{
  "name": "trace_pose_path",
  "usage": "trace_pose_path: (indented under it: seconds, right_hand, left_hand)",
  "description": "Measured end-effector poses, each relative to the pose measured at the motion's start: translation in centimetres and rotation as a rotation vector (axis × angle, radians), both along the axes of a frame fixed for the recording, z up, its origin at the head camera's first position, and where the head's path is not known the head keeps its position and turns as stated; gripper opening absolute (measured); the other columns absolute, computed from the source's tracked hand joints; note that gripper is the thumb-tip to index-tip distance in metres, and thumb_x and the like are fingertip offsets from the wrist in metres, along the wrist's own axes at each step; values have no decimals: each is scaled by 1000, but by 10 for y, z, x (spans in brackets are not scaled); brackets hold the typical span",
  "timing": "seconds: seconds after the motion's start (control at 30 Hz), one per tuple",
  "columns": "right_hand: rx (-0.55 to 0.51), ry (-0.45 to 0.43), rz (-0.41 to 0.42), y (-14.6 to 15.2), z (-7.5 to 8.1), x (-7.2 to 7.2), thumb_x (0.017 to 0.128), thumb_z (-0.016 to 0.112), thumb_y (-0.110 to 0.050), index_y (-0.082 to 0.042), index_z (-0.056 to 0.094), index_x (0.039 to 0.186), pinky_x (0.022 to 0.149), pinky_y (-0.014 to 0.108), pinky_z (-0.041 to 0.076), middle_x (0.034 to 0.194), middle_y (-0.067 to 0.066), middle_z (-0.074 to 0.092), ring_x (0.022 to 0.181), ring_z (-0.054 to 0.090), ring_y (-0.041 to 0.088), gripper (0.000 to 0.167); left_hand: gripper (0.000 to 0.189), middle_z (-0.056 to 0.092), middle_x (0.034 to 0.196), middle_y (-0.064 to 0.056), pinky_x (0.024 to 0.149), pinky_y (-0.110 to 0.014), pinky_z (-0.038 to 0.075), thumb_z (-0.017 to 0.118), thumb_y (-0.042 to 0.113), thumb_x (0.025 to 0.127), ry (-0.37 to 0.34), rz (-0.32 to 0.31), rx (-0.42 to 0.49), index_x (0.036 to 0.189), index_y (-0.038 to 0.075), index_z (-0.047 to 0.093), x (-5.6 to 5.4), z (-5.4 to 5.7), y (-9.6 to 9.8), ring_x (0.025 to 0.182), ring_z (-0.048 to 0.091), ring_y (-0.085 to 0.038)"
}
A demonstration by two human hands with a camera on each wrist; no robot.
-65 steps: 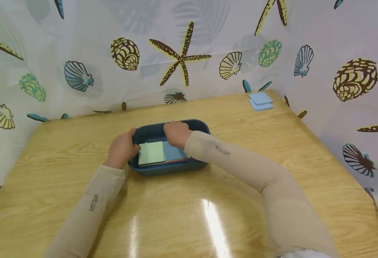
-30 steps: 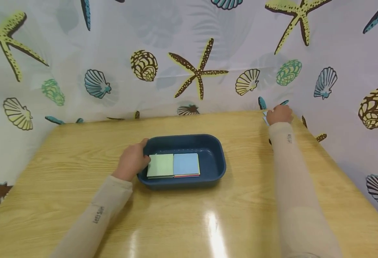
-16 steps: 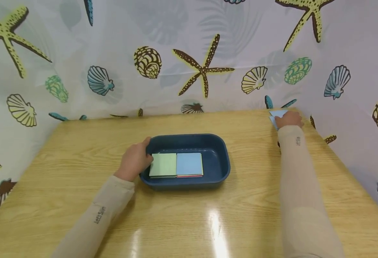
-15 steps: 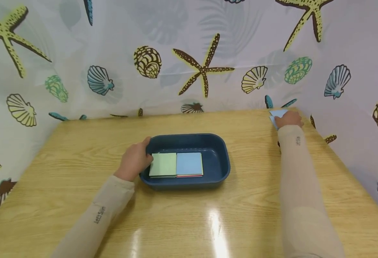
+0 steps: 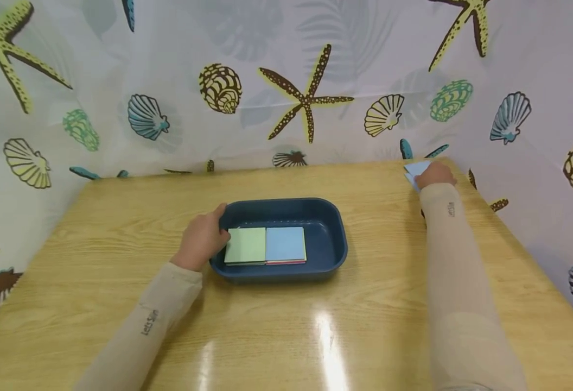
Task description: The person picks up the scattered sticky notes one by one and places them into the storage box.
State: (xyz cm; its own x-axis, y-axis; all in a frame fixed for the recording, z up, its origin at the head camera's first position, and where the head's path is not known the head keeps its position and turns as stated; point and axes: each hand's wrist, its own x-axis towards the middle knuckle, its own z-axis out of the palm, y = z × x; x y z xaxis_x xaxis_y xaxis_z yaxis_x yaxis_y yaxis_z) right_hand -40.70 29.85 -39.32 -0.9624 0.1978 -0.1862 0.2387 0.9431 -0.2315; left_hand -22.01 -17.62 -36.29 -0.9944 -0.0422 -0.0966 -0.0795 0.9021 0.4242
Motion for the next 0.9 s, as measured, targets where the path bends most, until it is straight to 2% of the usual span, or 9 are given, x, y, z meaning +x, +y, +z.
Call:
trace_pose_path:
  seconds: [0.2,0.33,0.43,0.53,0.67,0.77,0.9]
  right_hand:
    - [51,29,29,-5,6,2,93,60,-29,28,55,105,95,53,41,113,40,51,108,50,50,57]
    - [65,36,41,-9,8,6,90,66,-32,23,62,92,87,52,46,102,36,58,96,55,46,55]
    - [19,46,33,-7,5,5,87,70,-31,19,63,88,83,52,47,97,33,60,92,56,44,50]
    - [-11,14,19,-5,1,3,86,70,-30,22,58,101,86,53,46,105,36,57,98,54,47,56]
    - [-4,-78,25,-3,4,3,87,68,-34,25,45,122,94,56,40,119,41,47,110,46,52,73]
    - [-16,-156,33,-2,8,4,85,69,-38,25,36,131,99,60,34,129,43,37,118,36,57,85]
    - [-56,-228,13,-2,13,5,81,72,-43,26,16,139,104,64,25,141,47,17,129,14,64,106]
  left_hand:
    - [64,58,61,-11,42,-28,31,62,4,86,-3,-1,-13,146,6,41,0,1,-1,48,41,-18]
    - [64,53,56,-10,41,-27,30,62,4,86,3,-11,-13,146,5,41,1,2,0,47,37,-17]
    - [64,53,56,-10,41,-27,29,62,4,86,10,-13,-18,146,5,42,1,1,1,46,36,-16]
    - [64,56,59,-12,40,-28,30,62,4,85,11,-13,-17,146,6,41,1,2,1,45,36,-16]
    - [64,57,61,-13,40,-28,31,62,4,85,8,-12,-17,146,6,41,0,1,1,45,37,-16]
    - [64,54,56,-11,40,-27,30,61,4,85,13,-17,-21,146,6,41,0,0,0,44,35,-15]
    - [64,53,55,-11,40,-27,30,61,4,85,17,-22,-14,146,6,40,0,-1,0,43,35,-15]
